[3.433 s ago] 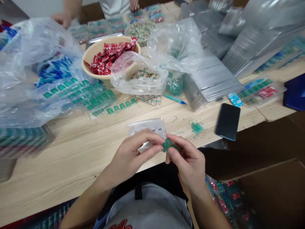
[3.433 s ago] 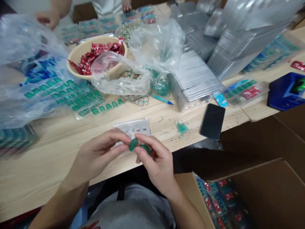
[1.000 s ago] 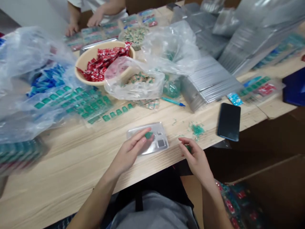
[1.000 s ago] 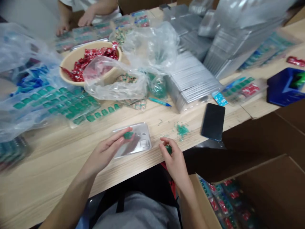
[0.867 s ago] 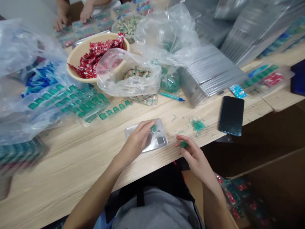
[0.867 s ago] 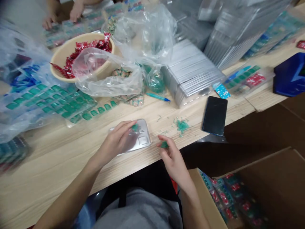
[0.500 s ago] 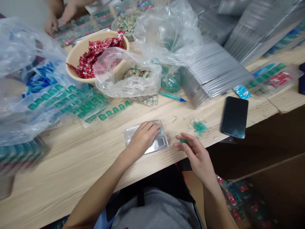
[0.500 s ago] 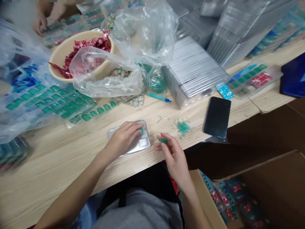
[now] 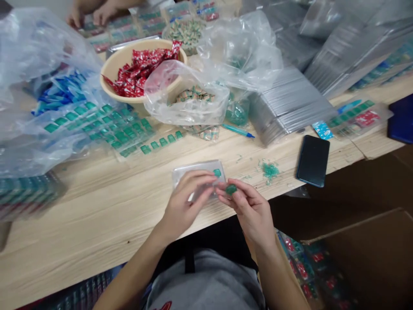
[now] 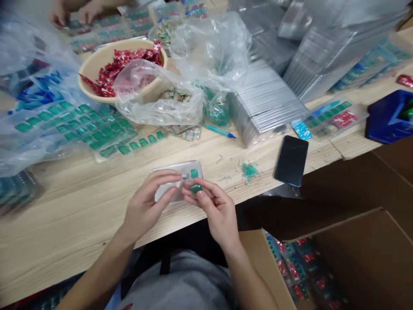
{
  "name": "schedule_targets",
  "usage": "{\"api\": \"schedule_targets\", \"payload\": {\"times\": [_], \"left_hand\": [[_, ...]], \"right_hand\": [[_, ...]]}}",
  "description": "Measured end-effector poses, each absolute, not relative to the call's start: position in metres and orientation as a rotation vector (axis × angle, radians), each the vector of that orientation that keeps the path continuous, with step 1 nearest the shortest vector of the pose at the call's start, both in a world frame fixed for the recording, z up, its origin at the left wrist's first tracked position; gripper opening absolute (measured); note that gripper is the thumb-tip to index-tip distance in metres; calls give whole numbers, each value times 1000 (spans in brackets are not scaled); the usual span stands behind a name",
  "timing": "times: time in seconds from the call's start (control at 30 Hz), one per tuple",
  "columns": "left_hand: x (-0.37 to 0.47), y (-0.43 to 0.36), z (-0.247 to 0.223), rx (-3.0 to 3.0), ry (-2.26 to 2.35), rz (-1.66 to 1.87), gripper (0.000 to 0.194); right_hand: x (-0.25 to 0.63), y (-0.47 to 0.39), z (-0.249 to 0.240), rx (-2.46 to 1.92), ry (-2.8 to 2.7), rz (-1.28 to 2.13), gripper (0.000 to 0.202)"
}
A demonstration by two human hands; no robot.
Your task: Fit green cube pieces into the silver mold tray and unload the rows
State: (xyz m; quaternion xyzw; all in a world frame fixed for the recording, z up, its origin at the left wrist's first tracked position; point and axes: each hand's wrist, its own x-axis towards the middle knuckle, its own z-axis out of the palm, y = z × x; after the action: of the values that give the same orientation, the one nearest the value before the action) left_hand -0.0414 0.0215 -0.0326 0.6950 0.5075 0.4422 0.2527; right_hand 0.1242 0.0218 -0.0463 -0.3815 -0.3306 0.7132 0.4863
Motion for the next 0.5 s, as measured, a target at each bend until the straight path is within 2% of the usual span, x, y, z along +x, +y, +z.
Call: {"api": "schedule_targets", "payload": {"times": [0.1, 0.37, 0.5], "left_hand": [[-41, 8, -20, 1959, 1293, 1169, 25], [-43, 1, -26, 1722, 1188, 1135, 11], [-38, -5, -36, 1661, 1304, 1126, 14]], "right_hand": [[116, 15, -39, -894, -860, 1765, 22], [122, 5, -37, -1107, -1144, 1577, 27], [119, 7, -45, -1132, -1263, 1427, 20]]}}
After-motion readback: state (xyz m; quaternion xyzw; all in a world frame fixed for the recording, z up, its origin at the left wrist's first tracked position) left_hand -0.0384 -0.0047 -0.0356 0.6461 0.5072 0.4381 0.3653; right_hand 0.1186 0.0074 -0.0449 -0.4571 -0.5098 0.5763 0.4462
